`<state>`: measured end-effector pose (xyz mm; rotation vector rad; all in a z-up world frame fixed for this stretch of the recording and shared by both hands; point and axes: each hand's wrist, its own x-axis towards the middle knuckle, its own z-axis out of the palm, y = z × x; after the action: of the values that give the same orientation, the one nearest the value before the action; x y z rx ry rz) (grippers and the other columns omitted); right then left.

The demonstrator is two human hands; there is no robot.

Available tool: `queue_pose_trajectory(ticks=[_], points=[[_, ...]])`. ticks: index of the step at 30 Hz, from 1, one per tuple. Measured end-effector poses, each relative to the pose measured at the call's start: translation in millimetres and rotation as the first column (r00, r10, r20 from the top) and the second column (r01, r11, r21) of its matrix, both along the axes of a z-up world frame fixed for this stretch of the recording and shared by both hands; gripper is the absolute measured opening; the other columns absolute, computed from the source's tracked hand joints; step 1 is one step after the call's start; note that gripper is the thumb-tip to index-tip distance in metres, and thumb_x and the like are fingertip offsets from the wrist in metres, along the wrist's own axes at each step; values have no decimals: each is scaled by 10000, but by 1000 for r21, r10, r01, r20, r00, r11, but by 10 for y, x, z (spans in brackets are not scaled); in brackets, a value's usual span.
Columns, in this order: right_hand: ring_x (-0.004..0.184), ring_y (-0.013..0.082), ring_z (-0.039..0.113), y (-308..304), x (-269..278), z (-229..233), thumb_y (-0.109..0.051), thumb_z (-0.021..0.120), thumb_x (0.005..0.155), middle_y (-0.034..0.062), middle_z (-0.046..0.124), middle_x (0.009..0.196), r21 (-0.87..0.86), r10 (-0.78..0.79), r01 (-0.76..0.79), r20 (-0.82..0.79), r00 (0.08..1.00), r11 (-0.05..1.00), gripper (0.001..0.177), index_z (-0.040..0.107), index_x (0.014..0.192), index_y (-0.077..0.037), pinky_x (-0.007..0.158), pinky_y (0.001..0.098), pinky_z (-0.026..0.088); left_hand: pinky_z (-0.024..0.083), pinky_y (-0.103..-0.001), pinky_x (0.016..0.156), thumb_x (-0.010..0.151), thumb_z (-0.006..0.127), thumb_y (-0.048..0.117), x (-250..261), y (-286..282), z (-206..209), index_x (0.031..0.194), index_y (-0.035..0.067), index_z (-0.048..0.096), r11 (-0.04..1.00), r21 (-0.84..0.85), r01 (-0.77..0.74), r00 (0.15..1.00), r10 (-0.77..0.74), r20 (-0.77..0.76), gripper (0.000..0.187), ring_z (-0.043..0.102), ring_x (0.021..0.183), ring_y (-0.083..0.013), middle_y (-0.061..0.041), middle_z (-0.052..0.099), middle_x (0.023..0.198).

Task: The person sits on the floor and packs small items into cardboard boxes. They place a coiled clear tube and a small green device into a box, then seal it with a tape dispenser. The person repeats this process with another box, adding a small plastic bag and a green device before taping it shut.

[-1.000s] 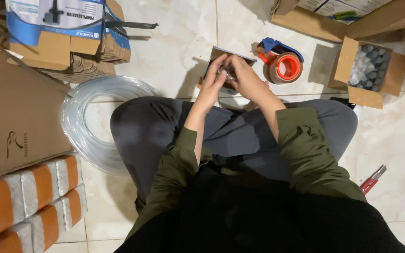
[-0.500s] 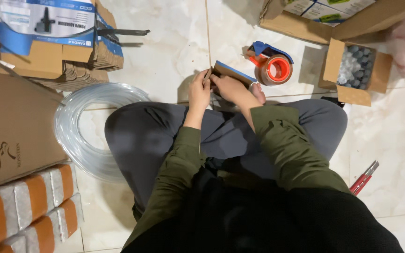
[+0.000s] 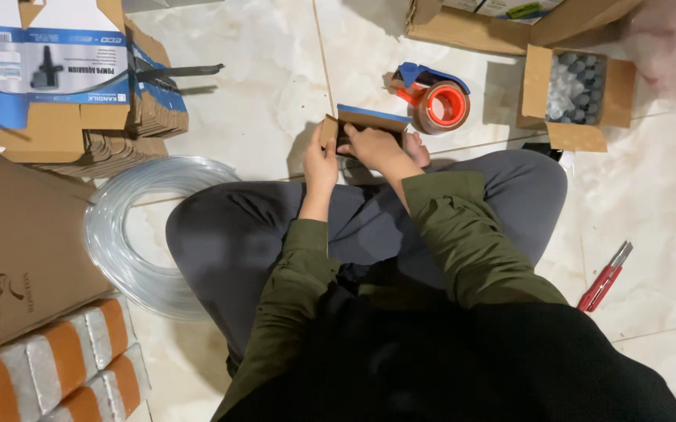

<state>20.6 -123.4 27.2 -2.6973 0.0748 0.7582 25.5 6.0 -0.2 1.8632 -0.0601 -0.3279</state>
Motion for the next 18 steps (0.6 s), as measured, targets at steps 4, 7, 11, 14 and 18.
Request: queue_pose_trajectory(ticks=[4,7,11,14,18], points=[[918,438,639,-76,26,-88,-329,357,1007,290,648,969,4,33,-33,63,997,999,455,406,1383,-76,741,569,508,464,-515,964,995,450,89,42,-13,-224,1368,24,401,1000,-10,-13,1000,14,24,382,469,1217,-430,-269,484,1294],[855,420,657,-77,13,-122,-342,326,1005,244,671,873,-21,33,-31,160,987,999,406,479,1318,-133,711,556,511,480,-504,958,992,462,104,30,-19,-243,1367,29,402,999,-23,-23,1000,23,18,387,473,1214,-423,-266,486,1293],[754,339,683,-56,18,-296,-405,316,999,161,679,738,-146,32,12,299,954,989,357,581,1126,-201,641,468,530,492,-493,946,986,466,110,15,-25,-232,1360,20,408,999,-25,-44,999,45,20,389,482,1207,-420,-272,498,1283],[732,364,673,-30,-4,-150,-375,296,996,169,664,710,-110,16,16,288,957,994,299,513,1121,-213,634,489,519,494,-491,946,991,459,116,11,-31,-240,1365,2,400,997,-35,-69,998,69,12,395,475,1216,-420,-282,485,1298],[702,384,654,21,-106,187,-274,271,1003,182,649,698,36,-21,11,276,961,999,174,402,1069,-178,614,472,505,503,-460,949,1002,445,131,15,-14,-341,1372,16,390,997,-18,-69,998,69,3,391,474,1226,-393,-253,476,1317]])
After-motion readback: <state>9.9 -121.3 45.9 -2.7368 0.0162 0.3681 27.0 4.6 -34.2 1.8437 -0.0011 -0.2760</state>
